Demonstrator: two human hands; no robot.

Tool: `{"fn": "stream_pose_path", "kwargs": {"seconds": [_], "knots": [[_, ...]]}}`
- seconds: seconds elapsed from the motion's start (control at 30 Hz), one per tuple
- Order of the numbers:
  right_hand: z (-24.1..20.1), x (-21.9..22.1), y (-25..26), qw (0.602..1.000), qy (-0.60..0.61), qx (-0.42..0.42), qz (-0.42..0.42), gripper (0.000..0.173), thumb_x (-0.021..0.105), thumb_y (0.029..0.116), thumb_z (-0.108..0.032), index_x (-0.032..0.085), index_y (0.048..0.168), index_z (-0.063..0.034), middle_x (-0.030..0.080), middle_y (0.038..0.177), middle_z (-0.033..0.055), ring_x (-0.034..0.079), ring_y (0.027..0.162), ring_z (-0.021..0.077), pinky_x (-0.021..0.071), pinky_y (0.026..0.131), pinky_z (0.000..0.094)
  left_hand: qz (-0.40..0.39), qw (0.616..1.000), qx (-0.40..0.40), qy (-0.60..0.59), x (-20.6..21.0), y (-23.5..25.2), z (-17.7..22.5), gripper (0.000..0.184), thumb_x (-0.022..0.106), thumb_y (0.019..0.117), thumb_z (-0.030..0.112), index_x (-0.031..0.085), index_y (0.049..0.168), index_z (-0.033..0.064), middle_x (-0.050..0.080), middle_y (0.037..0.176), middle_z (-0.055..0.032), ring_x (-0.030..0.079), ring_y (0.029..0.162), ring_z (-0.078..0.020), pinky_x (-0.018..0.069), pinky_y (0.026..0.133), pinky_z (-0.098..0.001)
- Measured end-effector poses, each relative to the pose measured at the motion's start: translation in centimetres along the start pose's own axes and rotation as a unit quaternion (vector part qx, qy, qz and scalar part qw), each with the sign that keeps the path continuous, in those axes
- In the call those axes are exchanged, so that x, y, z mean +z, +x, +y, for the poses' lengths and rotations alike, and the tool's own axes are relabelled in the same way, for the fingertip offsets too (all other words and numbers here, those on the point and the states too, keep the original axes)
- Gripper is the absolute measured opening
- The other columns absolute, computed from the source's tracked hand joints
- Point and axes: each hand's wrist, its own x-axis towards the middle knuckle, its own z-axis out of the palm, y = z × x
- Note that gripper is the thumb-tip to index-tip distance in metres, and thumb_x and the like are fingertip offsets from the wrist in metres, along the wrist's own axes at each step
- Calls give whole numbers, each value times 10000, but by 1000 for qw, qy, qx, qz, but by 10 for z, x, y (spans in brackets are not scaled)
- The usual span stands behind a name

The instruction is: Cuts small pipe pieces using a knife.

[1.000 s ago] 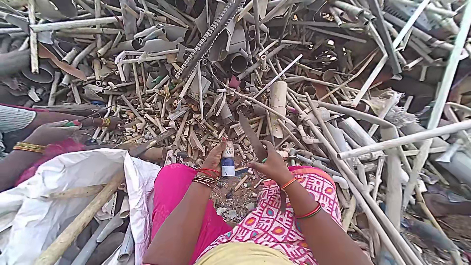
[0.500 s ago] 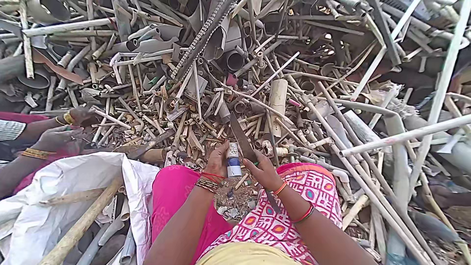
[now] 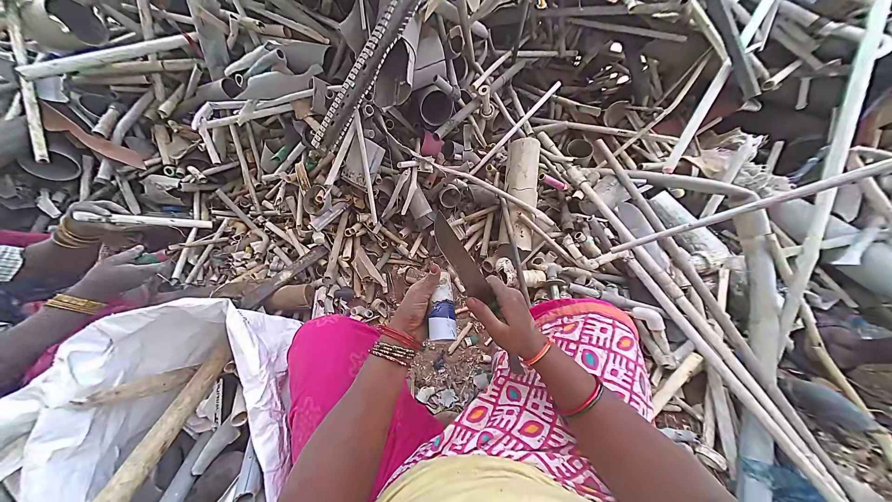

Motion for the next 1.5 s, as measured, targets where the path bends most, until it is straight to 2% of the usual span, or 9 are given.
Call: {"fn": "stream_pose_path", "kwargs": {"seconds": [0.17,0.33,0.47,0.57,0.7,0.83,0.97,1.17,1.5], "knots": [[-15,8,1,923,267,253,-110,498,646,958,-290,479,1280,51,558,915,1,549,668,2,505,636,175,18,992,93,-83,-4,7,-1,317,312,1121,182,603,1179,68,696,957,-54,696,864,-135,591,798,-299],[-16,12,3,857,386,336,-65,231,549,1033,-160,475,1200,-19,528,766,-22,521,547,36,500,532,182,13,977,115,-178,-8,13,1,525,148,1126,319,607,1138,65,713,921,-86,716,792,-181,604,696,-315],[-22,15,-3,840,409,332,-130,261,561,1010,-135,476,1238,-43,641,799,-27,538,529,11,485,512,162,48,971,144,-186,-1,11,0,478,181,1129,316,597,1174,83,699,932,-60,703,811,-157,594,721,-299],[-24,20,-5,788,500,343,-105,88,484,1021,-69,510,1106,-71,600,661,-34,533,478,18,469,466,154,54,979,140,-139,3,7,-2,400,256,1133,341,577,1143,103,695,910,-48,696,762,-126,595,668,-278],[-16,12,-1,729,572,362,-100,300,286,1067,-158,560,945,-143,573,584,-68,512,448,6,437,450,149,-27,986,123,-107,-5,3,-1,357,249,1107,253,583,1110,126,706,884,-15,688,733,-94,595,685,-261],[-18,8,5,839,415,345,-69,98,464,1079,-130,498,1130,-54,536,695,-43,528,520,25,492,511,167,37,987,127,-86,1,2,-5,322,265,1122,231,537,997,111,635,719,4,639,587,-65,571,567,-216],[-16,0,2,969,124,193,-90,550,642,959,-386,558,1276,56,653,992,72,619,826,64,523,772,274,41,984,149,-92,0,3,-8,326,258,1121,230,533,991,112,627,715,9,636,593,-61,572,579,-210],[-35,4,-5,986,-90,116,-83,752,632,904,-592,632,1200,99,712,919,226,709,884,387,534,755,571,24,977,179,-116,7,-4,-15,435,316,1088,498,527,1108,119,682,821,15,692,762,-64,603,716,-262],[-49,6,-7,972,-187,115,-84,683,659,909,-569,651,1103,86,706,868,235,718,829,423,534,689,575,-8,974,179,-140,10,-6,-21,692,297,946,776,573,1007,144,679,766,26,687,711,-71,601,673,-270]]}}
